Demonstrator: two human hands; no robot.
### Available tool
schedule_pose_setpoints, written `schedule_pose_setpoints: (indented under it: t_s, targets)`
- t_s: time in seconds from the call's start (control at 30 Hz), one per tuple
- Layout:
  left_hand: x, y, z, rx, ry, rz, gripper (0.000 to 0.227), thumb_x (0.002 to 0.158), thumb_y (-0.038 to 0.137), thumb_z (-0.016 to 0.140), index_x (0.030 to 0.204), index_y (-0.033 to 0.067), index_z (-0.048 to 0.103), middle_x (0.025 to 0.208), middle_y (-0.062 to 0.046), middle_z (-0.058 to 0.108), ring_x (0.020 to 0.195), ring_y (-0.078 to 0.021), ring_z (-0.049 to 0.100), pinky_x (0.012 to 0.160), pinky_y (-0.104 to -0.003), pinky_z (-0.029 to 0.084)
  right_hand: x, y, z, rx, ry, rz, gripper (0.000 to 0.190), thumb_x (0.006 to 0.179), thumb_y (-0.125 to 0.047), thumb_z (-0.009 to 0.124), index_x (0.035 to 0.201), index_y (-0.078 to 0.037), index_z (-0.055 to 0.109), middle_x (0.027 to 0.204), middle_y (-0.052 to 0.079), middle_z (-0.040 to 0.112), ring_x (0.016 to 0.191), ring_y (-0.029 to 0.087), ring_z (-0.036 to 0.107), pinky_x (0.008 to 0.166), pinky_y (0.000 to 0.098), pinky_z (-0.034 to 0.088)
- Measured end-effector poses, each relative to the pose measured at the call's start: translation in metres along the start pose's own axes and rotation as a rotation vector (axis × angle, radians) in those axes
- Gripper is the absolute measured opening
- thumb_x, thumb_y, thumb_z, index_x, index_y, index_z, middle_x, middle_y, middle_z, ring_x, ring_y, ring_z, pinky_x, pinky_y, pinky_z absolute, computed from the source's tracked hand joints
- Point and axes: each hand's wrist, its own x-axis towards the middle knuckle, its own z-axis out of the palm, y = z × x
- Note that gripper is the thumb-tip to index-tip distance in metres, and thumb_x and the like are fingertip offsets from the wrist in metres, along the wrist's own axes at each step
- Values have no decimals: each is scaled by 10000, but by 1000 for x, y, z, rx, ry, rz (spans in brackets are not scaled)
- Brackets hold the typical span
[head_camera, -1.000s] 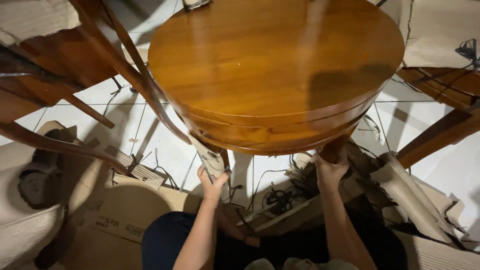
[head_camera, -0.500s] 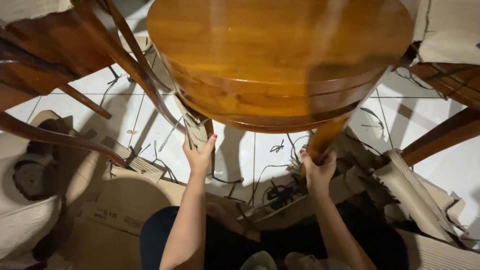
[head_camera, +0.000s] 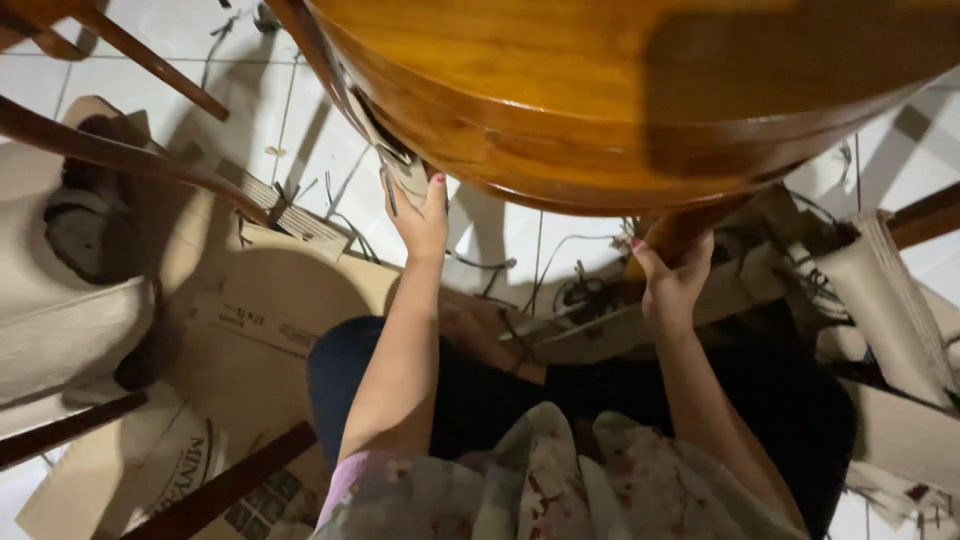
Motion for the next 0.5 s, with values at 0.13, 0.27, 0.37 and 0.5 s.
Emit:
schedule_pose_setpoints:
  t_s: [0.13,0.27,0.37,0.5]
  targets:
    - [4,-11,6,-13,4,-53,754,901,366,850,1444,0,475,1375,-322,553,1322,-451,528,1136,-528,427,-1,53,-13,98,8,20,602,798,126,815,1254,-128,515,1039,58,610,950,196,645,882,385,547]
    - [40,22,10,-155,-54,-189,707,1007,332,767,1521,20,395,1488,-262,509,1418,-370,478,1241,-504,337,-10,86,0,214,-27,64,593,752,163,780,1129,-158,455,975,70,653,907,205,680,828,360,569]
    - [53,11,14,-236,-84,-217,667,1034,327,745,1543,93,384,1504,-175,534,1422,-291,495,1247,-491,340,-1,130,-5,185,-27,68,608,725,191,755,1120,-153,447,933,60,647,878,202,661,811,375,557]
    - [36,-40,27,-220,-75,-251,718,1002,272,795,1554,145,353,1480,-108,566,1401,-229,518,1245,-463,346,-4,139,-7,149,-44,53,685,709,166,805,1224,-150,482,1030,51,631,969,183,655,864,331,542]
